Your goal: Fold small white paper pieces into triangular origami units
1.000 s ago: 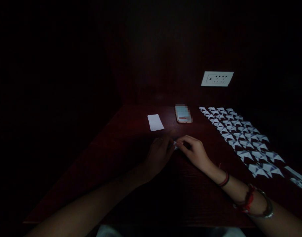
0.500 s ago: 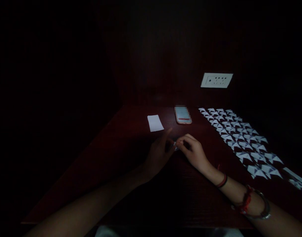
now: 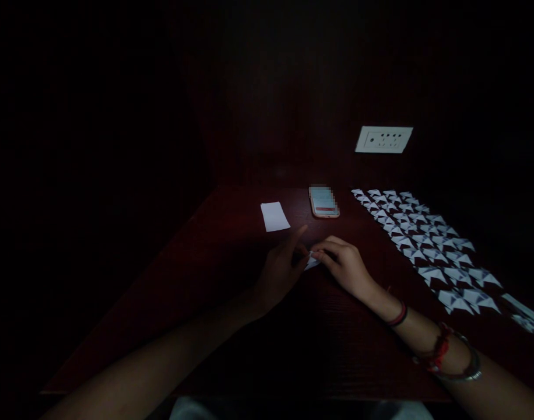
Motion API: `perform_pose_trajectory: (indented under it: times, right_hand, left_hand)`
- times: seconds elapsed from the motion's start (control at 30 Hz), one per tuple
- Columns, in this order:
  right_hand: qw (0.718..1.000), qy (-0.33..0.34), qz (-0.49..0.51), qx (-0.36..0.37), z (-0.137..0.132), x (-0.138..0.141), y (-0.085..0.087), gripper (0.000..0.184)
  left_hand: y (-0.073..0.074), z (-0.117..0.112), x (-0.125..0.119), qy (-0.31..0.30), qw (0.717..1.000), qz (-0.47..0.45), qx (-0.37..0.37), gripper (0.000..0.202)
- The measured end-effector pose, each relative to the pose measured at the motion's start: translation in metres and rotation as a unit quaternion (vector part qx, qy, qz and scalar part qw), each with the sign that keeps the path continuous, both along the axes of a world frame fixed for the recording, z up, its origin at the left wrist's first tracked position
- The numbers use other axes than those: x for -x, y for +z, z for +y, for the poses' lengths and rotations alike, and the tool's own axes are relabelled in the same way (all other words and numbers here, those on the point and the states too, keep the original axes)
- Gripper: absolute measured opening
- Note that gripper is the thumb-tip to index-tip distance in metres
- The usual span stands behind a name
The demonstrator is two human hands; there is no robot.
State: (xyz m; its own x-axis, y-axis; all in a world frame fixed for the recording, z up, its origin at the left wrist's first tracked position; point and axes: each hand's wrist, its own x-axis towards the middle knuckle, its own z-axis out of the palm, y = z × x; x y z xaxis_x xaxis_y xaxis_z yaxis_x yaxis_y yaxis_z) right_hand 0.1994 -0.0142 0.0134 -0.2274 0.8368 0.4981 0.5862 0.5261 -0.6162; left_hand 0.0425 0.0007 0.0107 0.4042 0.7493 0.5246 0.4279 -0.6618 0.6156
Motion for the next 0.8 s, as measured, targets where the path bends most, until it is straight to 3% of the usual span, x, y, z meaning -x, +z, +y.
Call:
perform_pose_trajectory:
  times: [0.33,0.8]
  right_hand:
    - [0.999,-0.03,-0.009,-0.012,-0.0022,0.0015,0.0042,0.009]
    - [0.998,0.045,-0.046,0.026,0.0016,-0.0045,0.005,0.012]
  left_hand:
    - [-0.0011,0.0047,-0.0004,-0.027,0.999,-0.007,0.022,0.055]
    - [0.0013,0.0063,0.0029,-0.064,0.993,-0.04,0.09,0.049]
